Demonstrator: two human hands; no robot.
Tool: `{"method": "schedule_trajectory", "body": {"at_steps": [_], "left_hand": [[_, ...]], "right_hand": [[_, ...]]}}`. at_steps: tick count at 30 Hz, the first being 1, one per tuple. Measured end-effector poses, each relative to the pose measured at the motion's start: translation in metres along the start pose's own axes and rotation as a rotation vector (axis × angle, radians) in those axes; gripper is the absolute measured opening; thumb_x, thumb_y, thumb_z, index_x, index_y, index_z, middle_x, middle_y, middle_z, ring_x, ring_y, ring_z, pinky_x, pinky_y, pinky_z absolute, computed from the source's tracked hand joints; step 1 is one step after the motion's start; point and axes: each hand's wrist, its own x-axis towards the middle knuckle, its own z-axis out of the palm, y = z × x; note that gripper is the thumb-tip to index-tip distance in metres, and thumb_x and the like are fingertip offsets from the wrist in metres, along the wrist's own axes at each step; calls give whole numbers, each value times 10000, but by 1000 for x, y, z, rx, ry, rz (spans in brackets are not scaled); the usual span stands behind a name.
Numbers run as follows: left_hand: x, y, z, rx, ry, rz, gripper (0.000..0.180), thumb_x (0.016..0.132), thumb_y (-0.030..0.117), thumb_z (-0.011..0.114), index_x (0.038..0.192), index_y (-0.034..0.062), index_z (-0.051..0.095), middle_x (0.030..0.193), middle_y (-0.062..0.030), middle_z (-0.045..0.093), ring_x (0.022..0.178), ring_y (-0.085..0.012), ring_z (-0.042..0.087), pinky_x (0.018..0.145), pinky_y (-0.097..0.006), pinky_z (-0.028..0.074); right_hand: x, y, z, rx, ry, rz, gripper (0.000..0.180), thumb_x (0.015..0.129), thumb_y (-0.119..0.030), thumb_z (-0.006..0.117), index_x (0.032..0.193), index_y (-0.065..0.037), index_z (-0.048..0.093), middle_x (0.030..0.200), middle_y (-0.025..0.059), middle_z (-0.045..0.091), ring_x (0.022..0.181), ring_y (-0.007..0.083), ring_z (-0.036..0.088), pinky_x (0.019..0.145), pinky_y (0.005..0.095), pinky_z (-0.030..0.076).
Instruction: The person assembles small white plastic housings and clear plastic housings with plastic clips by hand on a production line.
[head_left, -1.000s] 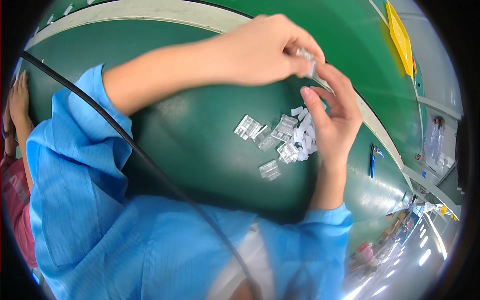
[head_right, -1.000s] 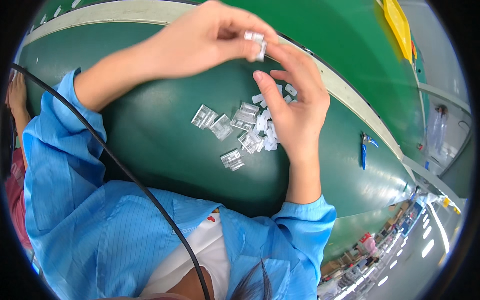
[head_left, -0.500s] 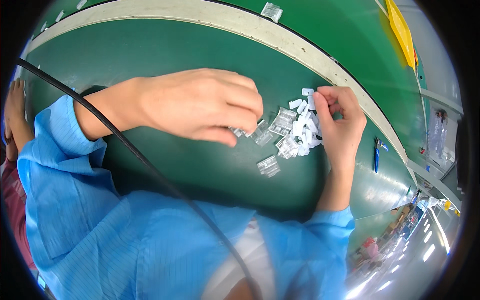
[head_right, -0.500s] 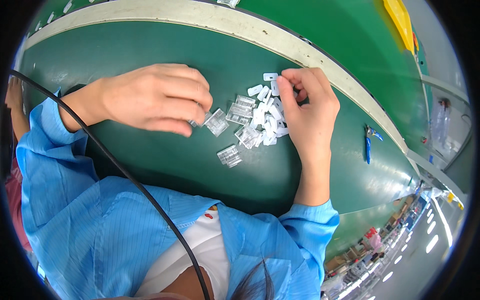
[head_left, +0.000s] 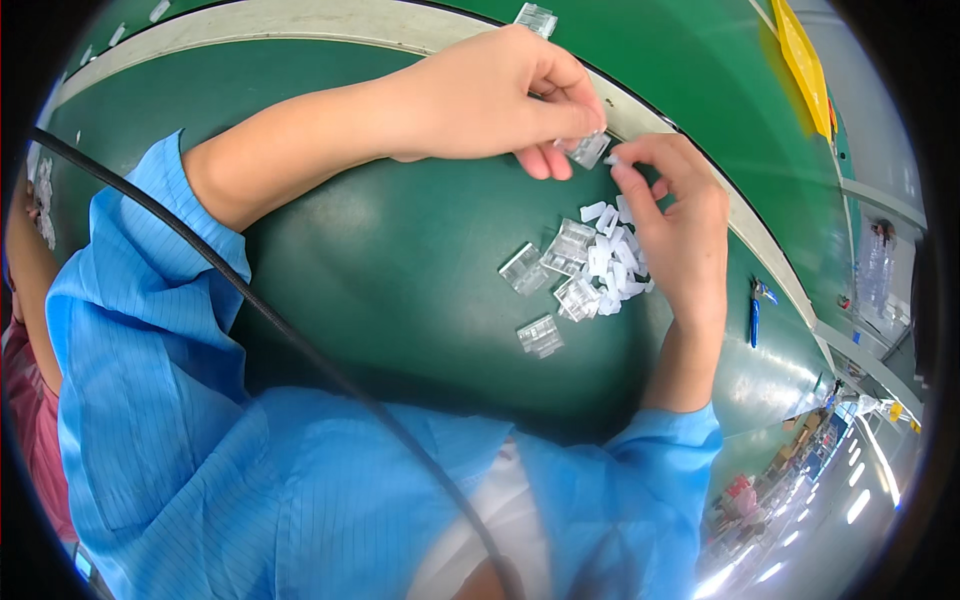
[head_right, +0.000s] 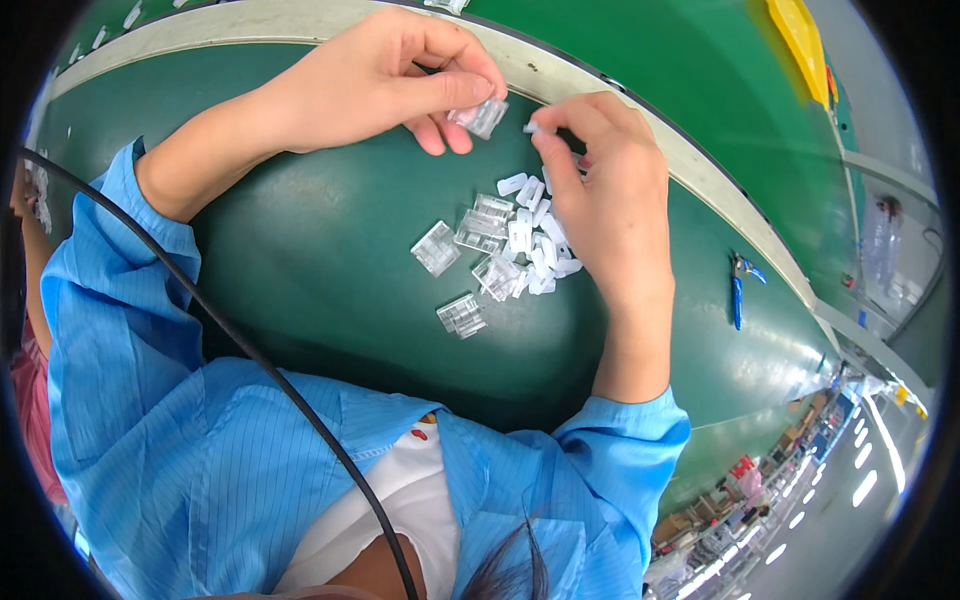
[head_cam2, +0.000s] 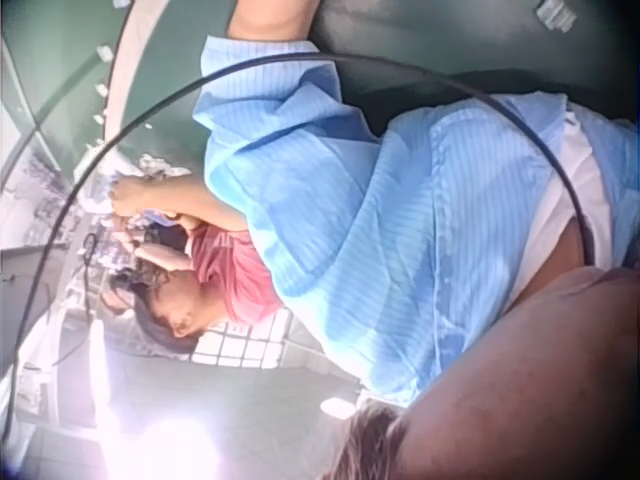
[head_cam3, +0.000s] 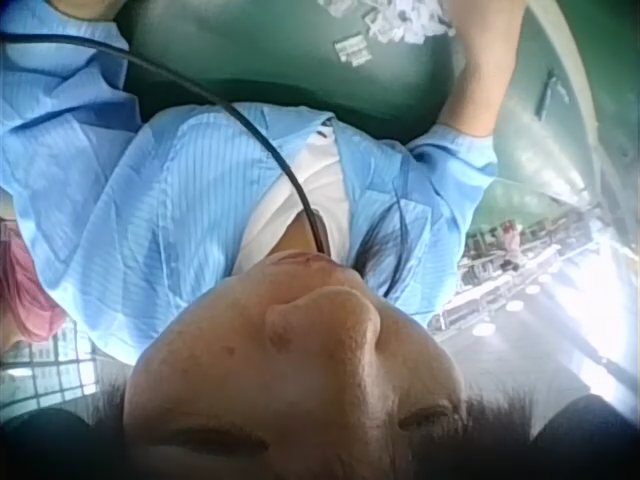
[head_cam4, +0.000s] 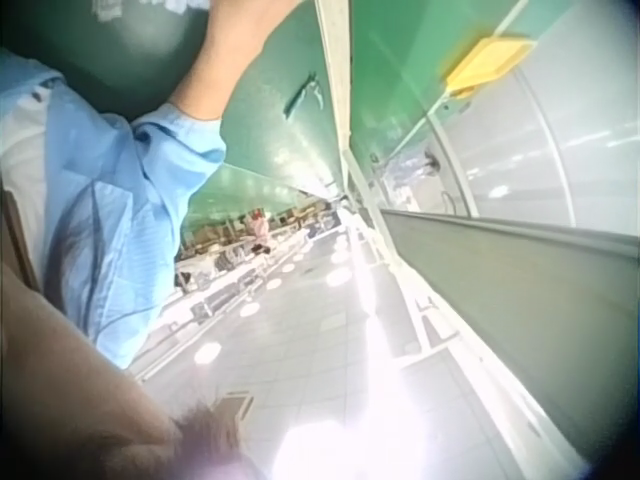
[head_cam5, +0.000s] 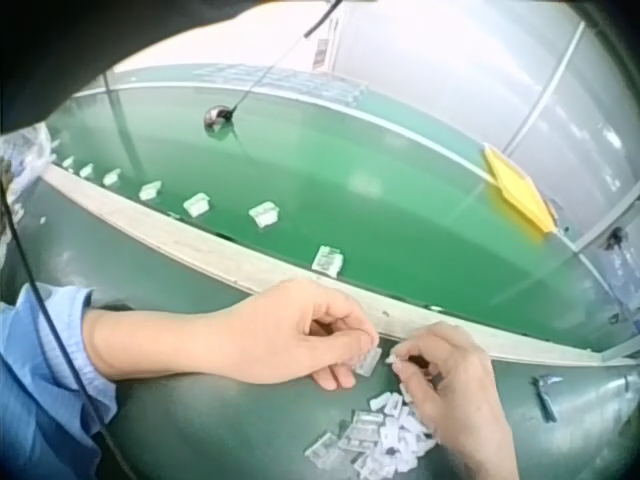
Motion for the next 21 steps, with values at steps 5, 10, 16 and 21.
{"method": "schedule_trajectory", "body": {"at_steps": [5,10,16,21], "left_hand": [[2,0,-3,-515,47,-157,202,790,68,542,933,-55,615,807,-191,629,766,-270,615,713,-337,487],[-1,-2,-3,-526,-47,-80,245,830,77,603,1046,-38,583,919,-108,625,830,-149,626,780,-241,510],[-2,-3,-1,-496,-67,-40,250,833,78,595,1051,-44,579,921,-107,627,810,-140,622,781,-240,509],[-3,-2,1,-491,-116,-55,250,830,85,598,1044,-43,582,895,-98,632,796,-126,619,753,-224,504]], "right_hand": [[-3,-9,-3,740,55,180,178,774,-9,655,947,26,631,808,64,644,700,90,575,624,211,458],[-5,-10,-1,505,245,112,165,755,4,672,916,24,642,800,52,644,703,80,581,595,207,461],[-7,-24,-3,-74,280,-264,160,728,-8,682,885,-29,659,778,73,647,626,123,599,585,210,474],[-11,-20,-4,507,207,90,135,753,2,675,882,24,642,792,44,648,699,87,600,633,206,482]]}}
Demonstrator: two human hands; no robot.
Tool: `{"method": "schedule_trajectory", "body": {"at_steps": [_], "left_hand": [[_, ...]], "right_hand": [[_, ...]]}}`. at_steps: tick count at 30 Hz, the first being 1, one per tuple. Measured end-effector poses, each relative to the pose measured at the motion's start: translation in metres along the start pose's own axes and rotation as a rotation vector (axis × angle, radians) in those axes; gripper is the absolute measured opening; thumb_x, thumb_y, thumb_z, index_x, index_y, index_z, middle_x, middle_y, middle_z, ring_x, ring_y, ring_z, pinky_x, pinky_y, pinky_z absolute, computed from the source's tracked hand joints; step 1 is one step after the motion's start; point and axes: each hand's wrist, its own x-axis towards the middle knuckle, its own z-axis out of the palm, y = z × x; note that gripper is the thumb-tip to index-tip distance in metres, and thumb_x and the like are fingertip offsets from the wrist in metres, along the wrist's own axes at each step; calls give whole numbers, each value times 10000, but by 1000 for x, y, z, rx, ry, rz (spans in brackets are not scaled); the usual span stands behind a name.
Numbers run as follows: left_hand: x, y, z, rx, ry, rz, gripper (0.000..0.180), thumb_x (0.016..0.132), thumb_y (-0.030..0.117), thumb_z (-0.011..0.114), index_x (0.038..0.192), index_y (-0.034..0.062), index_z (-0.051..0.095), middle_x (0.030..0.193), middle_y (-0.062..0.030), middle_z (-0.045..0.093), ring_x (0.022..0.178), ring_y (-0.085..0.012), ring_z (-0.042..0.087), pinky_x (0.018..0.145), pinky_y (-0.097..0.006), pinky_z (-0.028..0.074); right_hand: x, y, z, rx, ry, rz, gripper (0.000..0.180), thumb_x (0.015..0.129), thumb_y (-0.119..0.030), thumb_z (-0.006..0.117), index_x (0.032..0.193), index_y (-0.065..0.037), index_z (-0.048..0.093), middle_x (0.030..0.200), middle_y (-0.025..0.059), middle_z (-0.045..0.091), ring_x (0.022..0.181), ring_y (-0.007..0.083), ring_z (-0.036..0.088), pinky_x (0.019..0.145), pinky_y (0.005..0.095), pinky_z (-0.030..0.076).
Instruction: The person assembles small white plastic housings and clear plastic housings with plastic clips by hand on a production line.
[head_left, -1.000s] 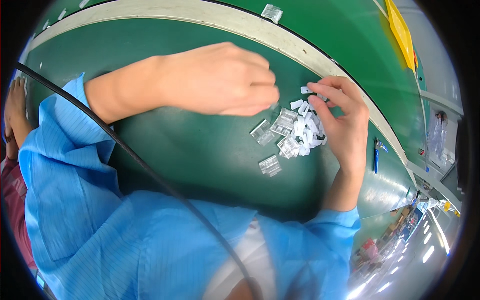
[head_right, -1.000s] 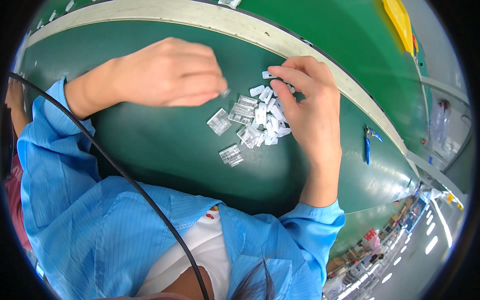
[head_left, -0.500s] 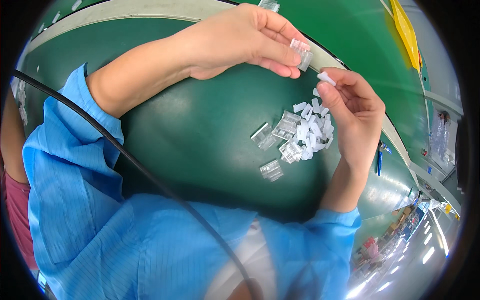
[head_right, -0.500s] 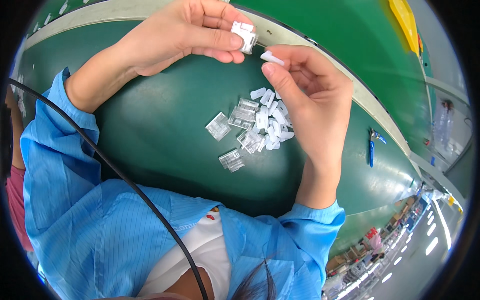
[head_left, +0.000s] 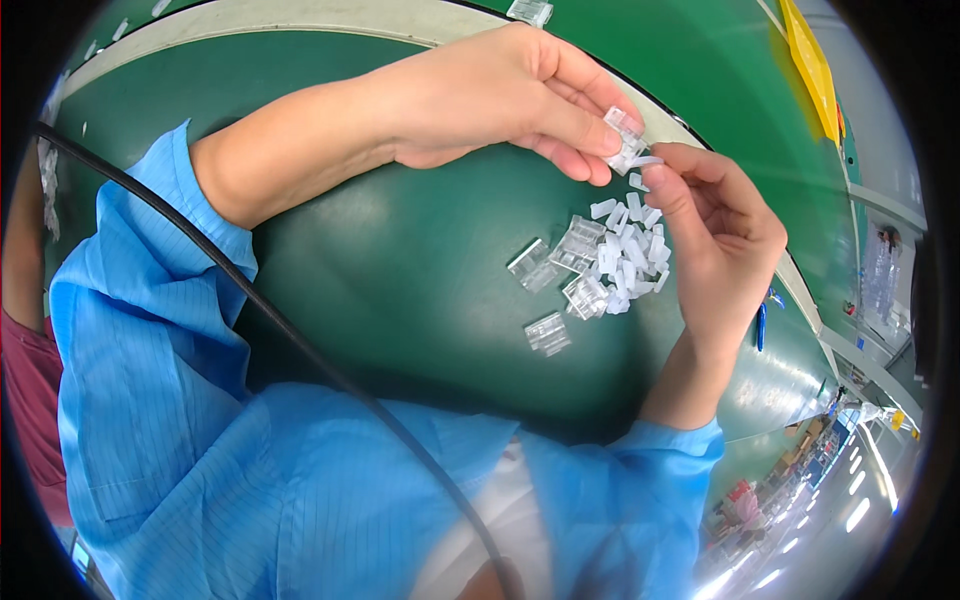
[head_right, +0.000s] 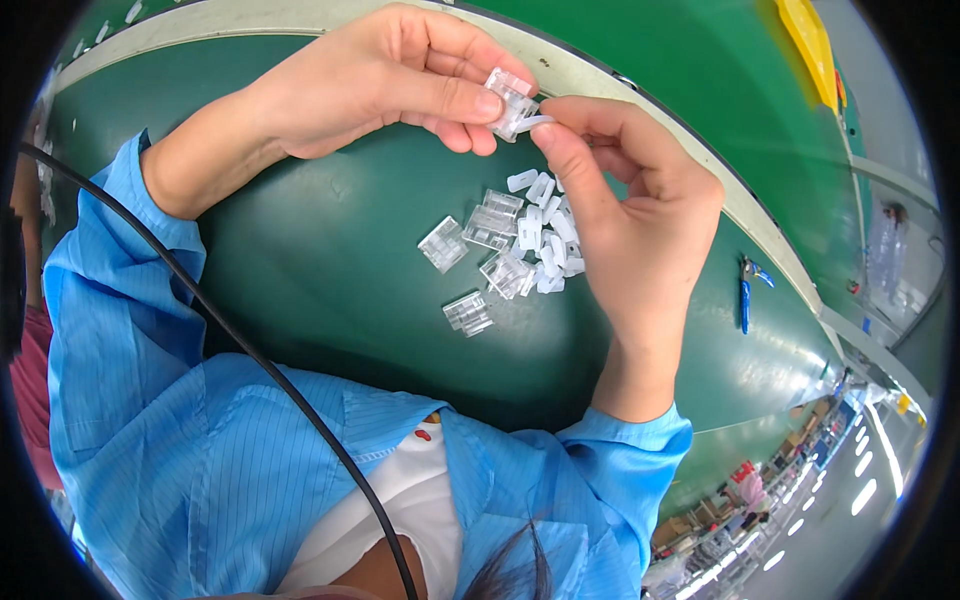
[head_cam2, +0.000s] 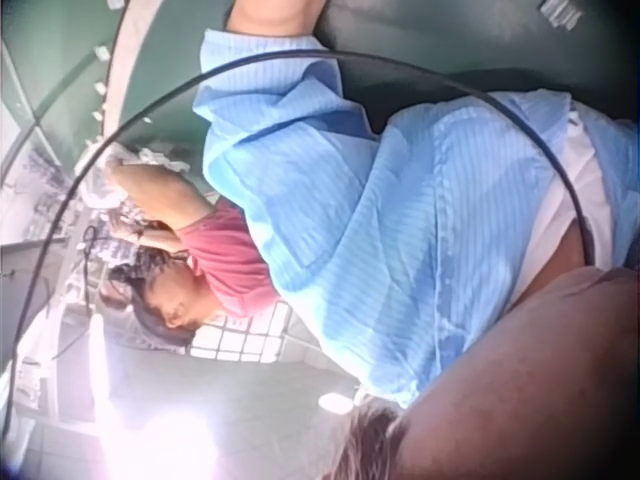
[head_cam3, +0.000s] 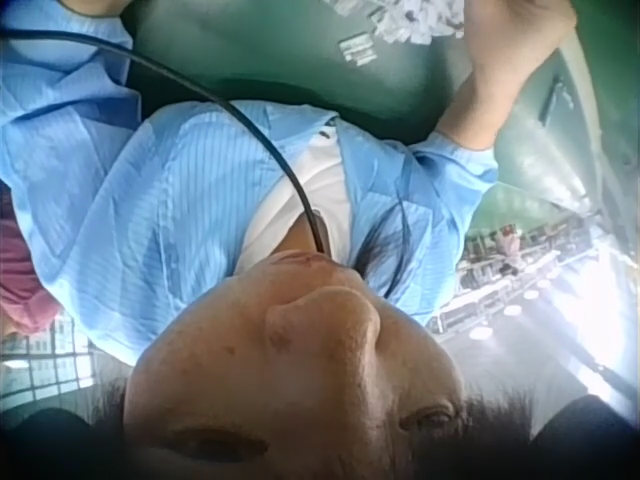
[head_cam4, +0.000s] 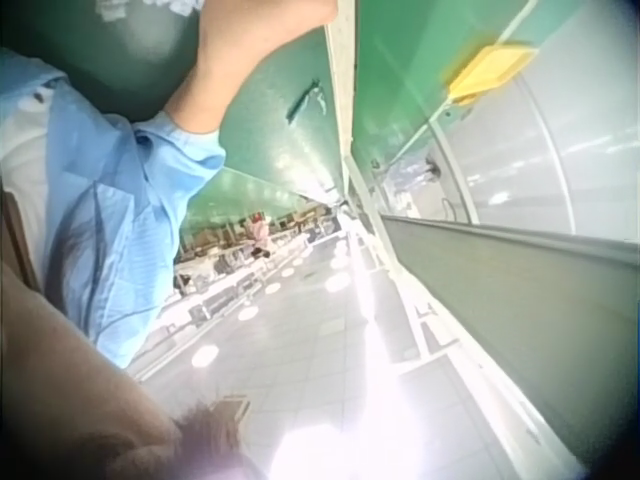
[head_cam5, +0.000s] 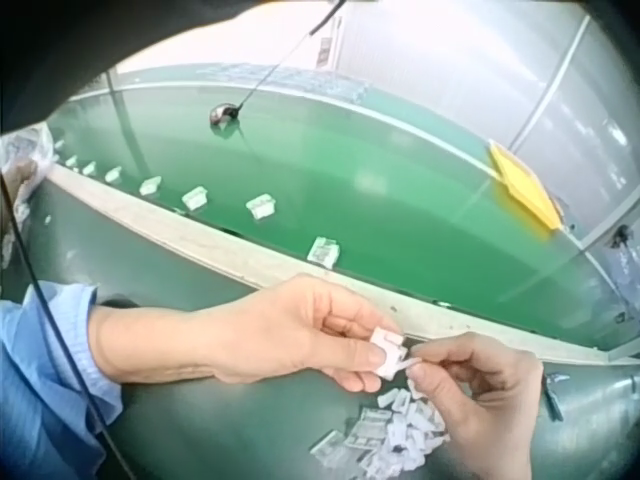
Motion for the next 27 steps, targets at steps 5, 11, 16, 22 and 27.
{"method": "schedule_trajectory", "body": {"at_steps": [5,11,16,22,27], "left_hand": [[1,0,-2,-17,-10,-18,238,814,99,617,1003,-44,588,856,-87,639,767,-119,618,723,-212,498],[1,-1,-2,-10,-40,-35,228,799,96,629,978,-40,589,834,-83,639,753,-126,620,729,-220,499],[0,0,0,-69,-27,-16,192,796,86,631,941,-36,598,818,-84,635,735,-132,621,729,-231,505],[-7,1,8,-49,72,-20,238,824,134,631,1024,8,605,862,-52,633,736,-98,607,672,-208,493],[-9,0,8,-109,61,-38,242,825,136,629,1028,7,601,868,-52,633,739,-96,607,682,-204,489]], "right_hand": [[5,0,-15,163,-195,61,118,769,26,654,881,50,629,817,56,638,742,94,597,682,198,473],[3,1,-9,94,-212,23,115,762,43,654,870,55,619,822,65,635,751,102,596,691,203,480],[-4,13,7,73,8,-162,112,766,37,658,862,59,605,822,87,632,724,115,593,686,230,506],[-15,16,24,-99,230,-269,128,742,63,672,840,53,590,813,105,632,712,124,597,639,227,506],[-17,19,27,-20,257,-340,154,733,88,668,856,62,578,824,129,631,721,137,601,645,241,510]]}}
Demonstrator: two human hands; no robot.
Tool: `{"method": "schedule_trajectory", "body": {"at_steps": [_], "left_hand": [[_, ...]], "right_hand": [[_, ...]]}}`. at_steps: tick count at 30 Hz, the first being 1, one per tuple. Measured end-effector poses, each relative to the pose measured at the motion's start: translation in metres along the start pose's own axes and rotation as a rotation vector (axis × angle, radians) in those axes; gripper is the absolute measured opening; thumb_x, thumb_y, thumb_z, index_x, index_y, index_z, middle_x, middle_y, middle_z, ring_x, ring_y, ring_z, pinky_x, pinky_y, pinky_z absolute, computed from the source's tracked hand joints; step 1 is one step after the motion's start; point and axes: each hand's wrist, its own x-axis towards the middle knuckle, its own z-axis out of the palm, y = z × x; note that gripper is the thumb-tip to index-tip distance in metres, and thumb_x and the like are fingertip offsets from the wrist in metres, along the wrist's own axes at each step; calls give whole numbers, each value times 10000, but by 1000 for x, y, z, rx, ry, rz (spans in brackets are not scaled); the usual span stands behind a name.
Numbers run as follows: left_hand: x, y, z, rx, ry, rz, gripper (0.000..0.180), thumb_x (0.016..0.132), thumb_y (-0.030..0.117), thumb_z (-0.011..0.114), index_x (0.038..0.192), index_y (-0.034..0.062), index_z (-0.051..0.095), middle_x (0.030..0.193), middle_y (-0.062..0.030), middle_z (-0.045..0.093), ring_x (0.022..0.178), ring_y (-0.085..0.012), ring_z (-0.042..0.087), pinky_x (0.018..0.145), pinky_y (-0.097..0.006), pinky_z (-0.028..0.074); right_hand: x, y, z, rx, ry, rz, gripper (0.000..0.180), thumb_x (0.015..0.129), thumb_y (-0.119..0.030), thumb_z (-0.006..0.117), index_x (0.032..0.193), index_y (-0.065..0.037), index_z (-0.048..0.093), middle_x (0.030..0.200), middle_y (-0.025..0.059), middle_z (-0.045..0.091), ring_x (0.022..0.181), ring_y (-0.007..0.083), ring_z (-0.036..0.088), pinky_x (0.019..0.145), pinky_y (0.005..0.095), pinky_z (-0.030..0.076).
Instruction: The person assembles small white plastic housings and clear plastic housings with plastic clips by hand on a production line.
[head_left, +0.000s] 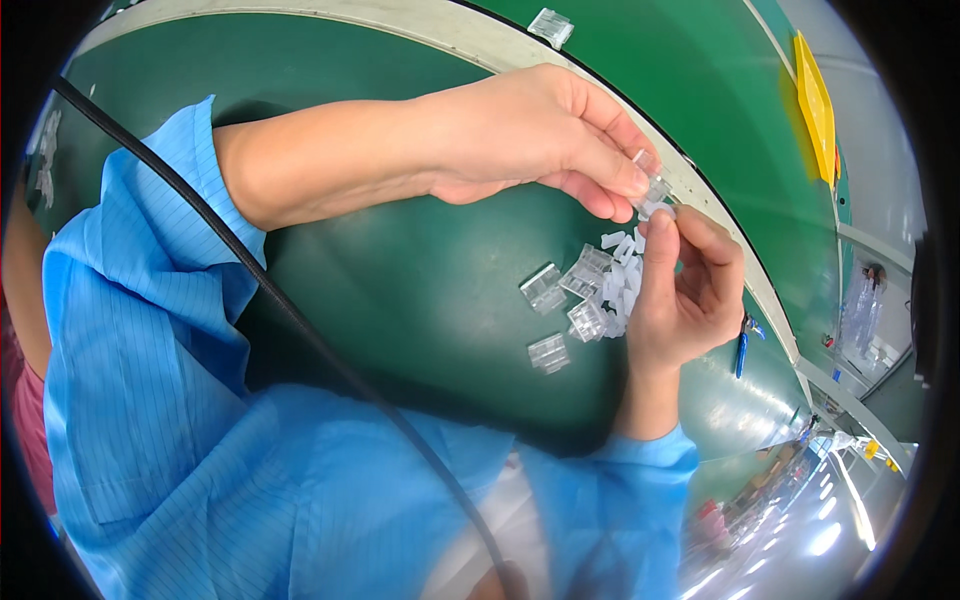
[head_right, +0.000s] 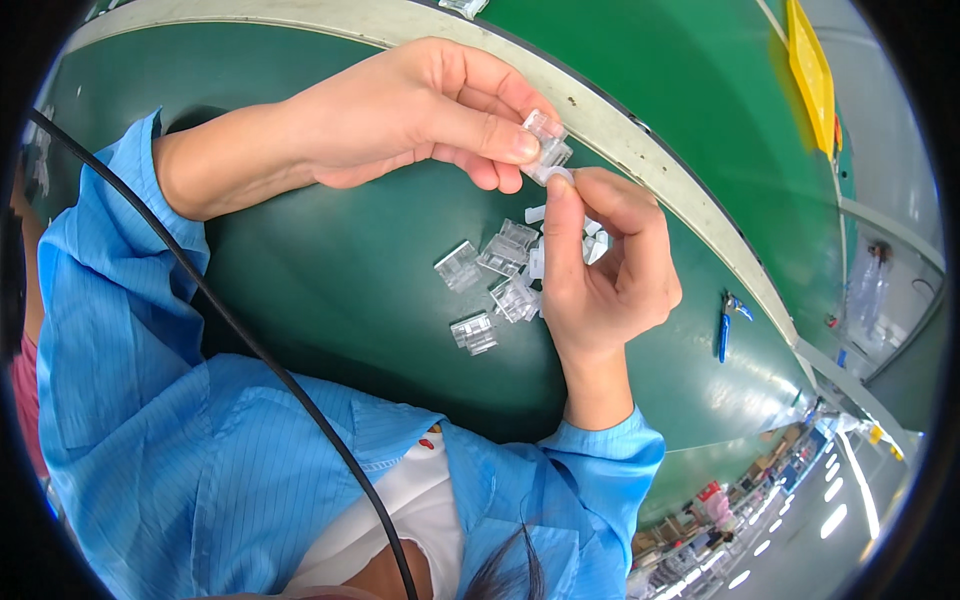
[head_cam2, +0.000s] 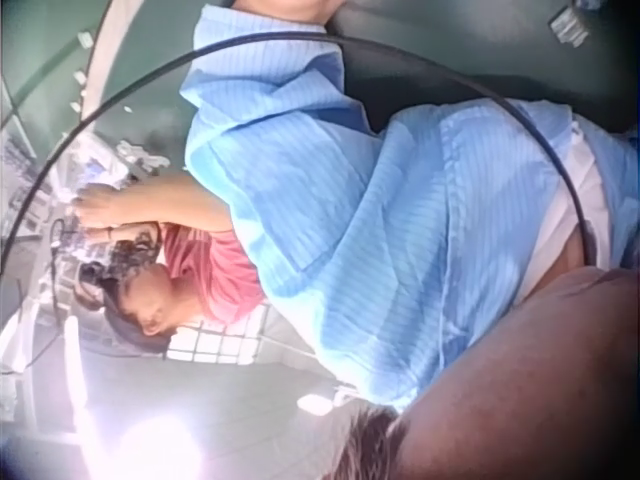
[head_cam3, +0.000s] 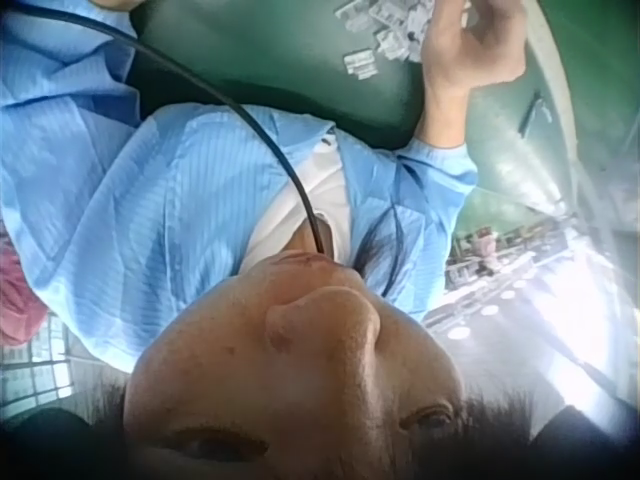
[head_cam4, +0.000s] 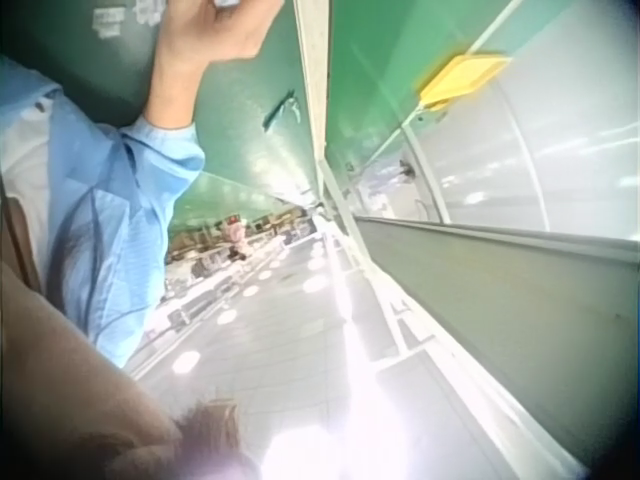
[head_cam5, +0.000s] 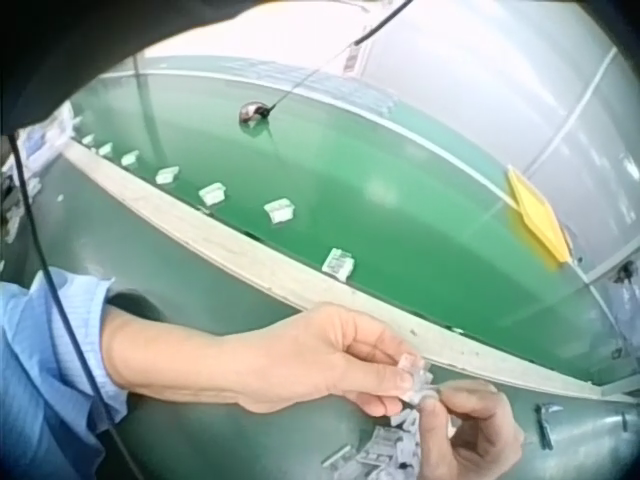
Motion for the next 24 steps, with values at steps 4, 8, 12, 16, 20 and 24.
{"method": "schedule_trajectory", "body": {"at_steps": [4,8,12,16,20,24], "left_hand": [[-1,-2,-1,-7,-22,-50,248,825,141,628,1029,1,600,866,-52,632,736,-93,606,682,-198,488],[1,-2,0,-12,-38,-51,251,826,140,628,1033,3,599,864,-54,632,735,-92,606,684,-197,487],[2,-1,4,-17,5,-33,245,827,142,627,1030,7,601,860,-49,630,737,-88,602,682,-197,487],[-1,-1,4,43,4,32,248,830,144,624,1036,7,597,856,-40,625,739,-82,599,680,-197,487],[-1,-2,4,-18,-13,-11,251,833,144,622,1042,9,593,857,-36,621,737,-82,600,679,-198,488],[-1,-4,4,-72,-24,-30,244,837,146,619,1041,16,593,862,-34,621,741,-85,601,682,-200,490]], "right_hand": [[6,-1,-12,87,-142,132,160,731,104,658,864,66,576,859,133,630,749,138,610,675,243,514],[10,1,-14,109,-178,114,164,724,110,659,858,67,575,860,133,631,753,139,612,685,246,510],[7,1,-7,-75,-88,-77,173,701,125,666,825,63,562,801,131,629,697,155,603,614,246,490],[4,3,1,-194,-42,-280,159,712,126,656,809,54,551,782,125,619,687,153,596,609,244,490],[10,-7,-3,291,-41,199,113,752,104,635,821,61,556,870,144,609,760,140,597,669,245,526],[5,2,-8,158,-103,104,131,745,99,645,849,63,574,883,149,612,782,158,602,672,247,527]]}}
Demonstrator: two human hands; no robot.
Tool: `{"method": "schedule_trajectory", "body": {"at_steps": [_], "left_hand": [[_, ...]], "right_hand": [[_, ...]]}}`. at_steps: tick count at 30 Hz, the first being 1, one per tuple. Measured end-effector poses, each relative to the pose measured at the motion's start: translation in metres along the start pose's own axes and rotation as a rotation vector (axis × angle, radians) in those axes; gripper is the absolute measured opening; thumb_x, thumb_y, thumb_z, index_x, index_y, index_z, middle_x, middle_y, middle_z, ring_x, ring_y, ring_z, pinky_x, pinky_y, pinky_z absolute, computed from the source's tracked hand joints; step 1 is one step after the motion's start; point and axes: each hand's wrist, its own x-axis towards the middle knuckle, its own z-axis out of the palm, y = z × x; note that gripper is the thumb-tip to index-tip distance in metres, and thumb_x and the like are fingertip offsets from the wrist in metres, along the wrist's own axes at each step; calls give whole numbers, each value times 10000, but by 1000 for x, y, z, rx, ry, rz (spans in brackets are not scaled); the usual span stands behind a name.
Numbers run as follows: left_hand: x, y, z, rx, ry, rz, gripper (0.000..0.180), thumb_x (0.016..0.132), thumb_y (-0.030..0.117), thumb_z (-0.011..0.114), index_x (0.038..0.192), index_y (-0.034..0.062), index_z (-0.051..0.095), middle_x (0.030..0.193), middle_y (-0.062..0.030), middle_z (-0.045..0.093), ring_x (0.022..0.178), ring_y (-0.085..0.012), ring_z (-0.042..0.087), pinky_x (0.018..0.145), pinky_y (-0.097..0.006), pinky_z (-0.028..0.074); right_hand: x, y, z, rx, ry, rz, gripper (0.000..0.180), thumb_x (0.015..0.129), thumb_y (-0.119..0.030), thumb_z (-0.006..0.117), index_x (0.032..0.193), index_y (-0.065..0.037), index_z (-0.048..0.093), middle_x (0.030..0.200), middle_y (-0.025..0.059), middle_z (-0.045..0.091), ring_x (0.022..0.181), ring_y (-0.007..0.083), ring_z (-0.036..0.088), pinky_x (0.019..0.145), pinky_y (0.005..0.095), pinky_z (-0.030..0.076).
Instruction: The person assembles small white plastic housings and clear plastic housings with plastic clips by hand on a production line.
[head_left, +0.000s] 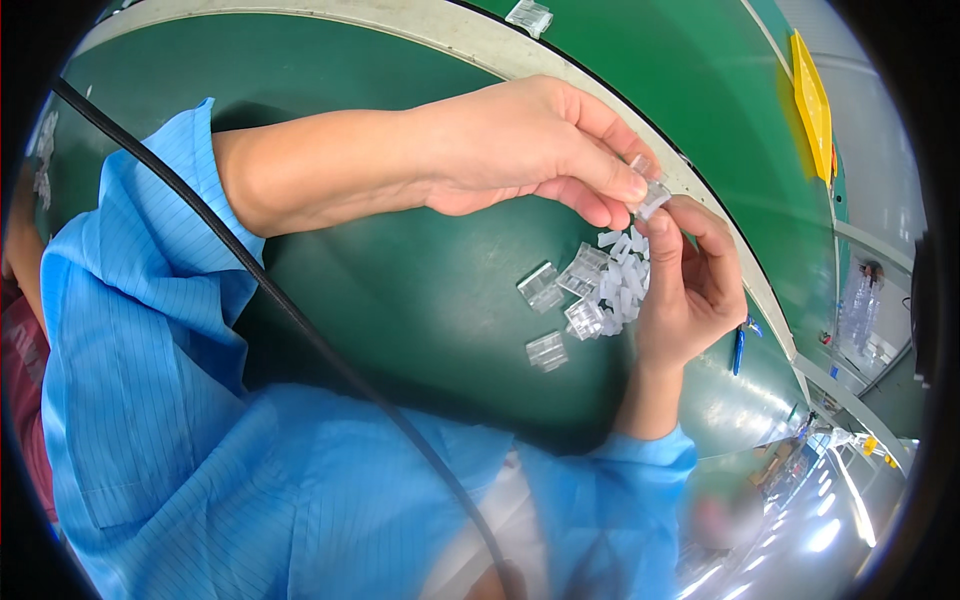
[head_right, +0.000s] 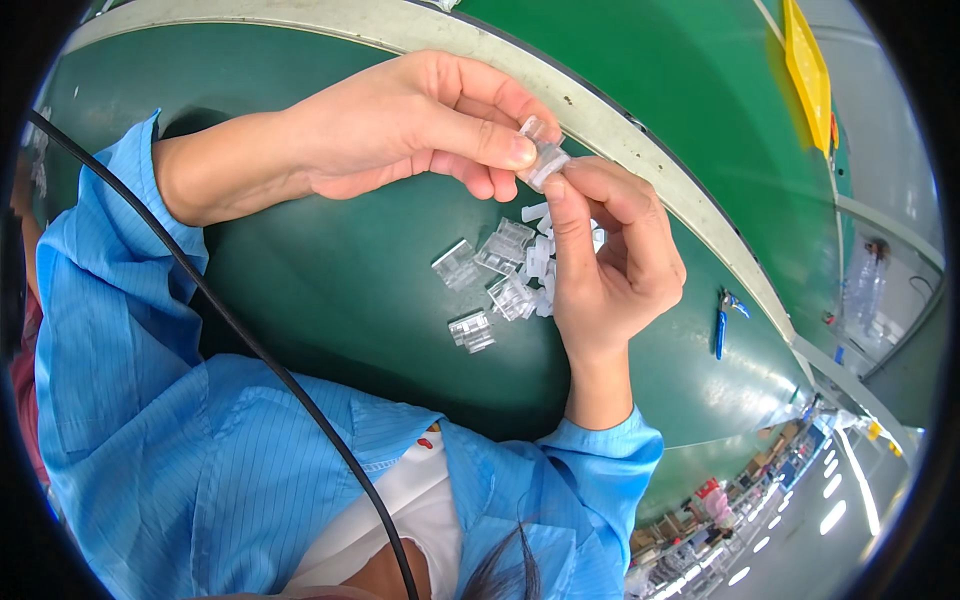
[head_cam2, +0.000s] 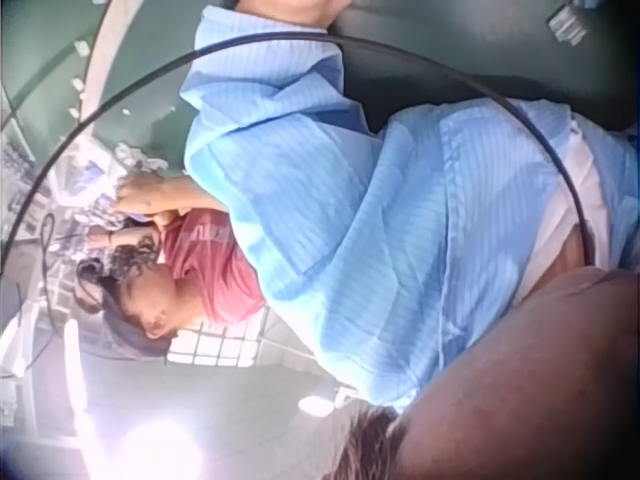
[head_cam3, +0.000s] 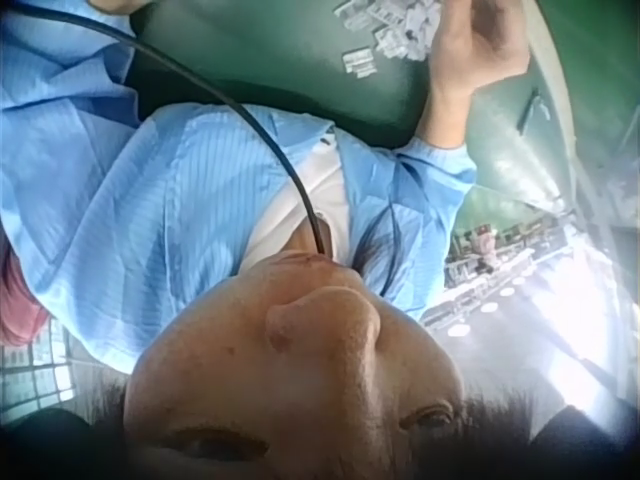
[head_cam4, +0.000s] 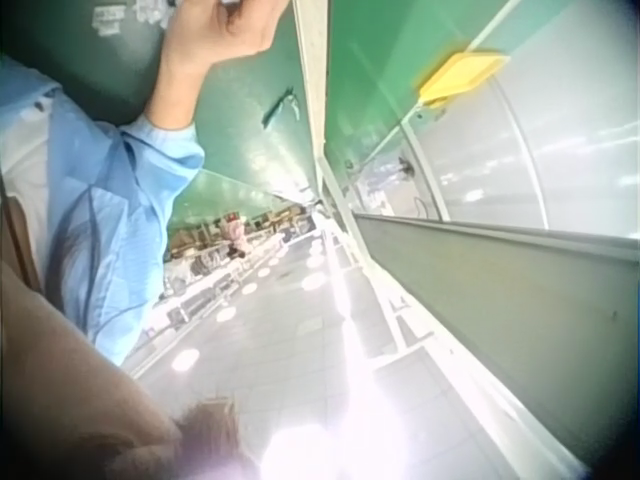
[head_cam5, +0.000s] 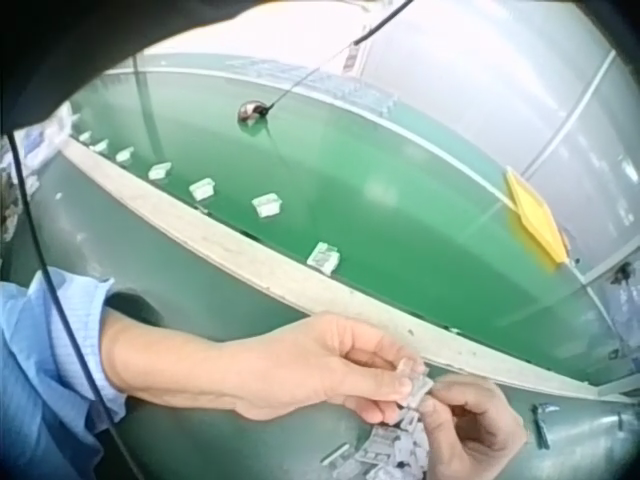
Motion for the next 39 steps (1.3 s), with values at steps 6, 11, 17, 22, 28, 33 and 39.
{"method": "schedule_trajectory", "body": {"at_steps": [6,11,17,22,28,33,39], "left_hand": [[-1,2,-1,-11,46,-10,221,840,149,615,1021,22,605,865,-34,623,724,-95,601,668,-201,489],[-3,1,4,268,71,34,212,843,150,610,994,1,613,873,-54,631,713,-100,598,655,-212,490],[1,0,10,161,143,179,241,846,147,608,1028,-12,612,865,-71,640,705,-116,602,641,-228,496],[4,-2,5,341,167,193,229,845,150,597,1014,-3,612,892,-81,639,738,-149,614,654,-253,495],[25,46,-21,1360,319,248,228,794,144,602,968,-1,628,1073,-147,593,942,-246,559,807,-317,446],[16,13,7,1434,121,742,89,735,107,605,782,34,626,800,-97,556,817,-275,578,656,-355,506],[-7,-17,17,1481,39,586,105,730,101,637,738,26,565,758,-85,524,769,-267,545,662,-376,466]], "right_hand": [[3,0,9,-74,25,-50,185,708,56,697,875,49,619,866,144,631,781,187,610,641,250,508],[11,0,-11,-214,-249,-53,240,706,66,691,933,61,614,923,152,615,804,189,611,745,270,516],[5,2,1,237,-24,218,236,729,93,656,958,72,607,957,140,605,869,186,603,761,272,521],[12,8,0,-239,-51,-112,233,731,-3,697,958,10,647,920,87,638,829,148,597,672,259,504],[27,9,-28,-255,-139,409,176,741,-37,671,913,-4,666,838,54,655,741,108,588,660,230,454],[22,-3,-39,-364,-326,382,162,717,-16,676,879,-13,667,811,45,621,720,140,576,645,262,446],[12,-13,-21,-605,-487,118,192,655,6,679,840,-20,636,834,70,558,827,233,524,683,331,442]]}}
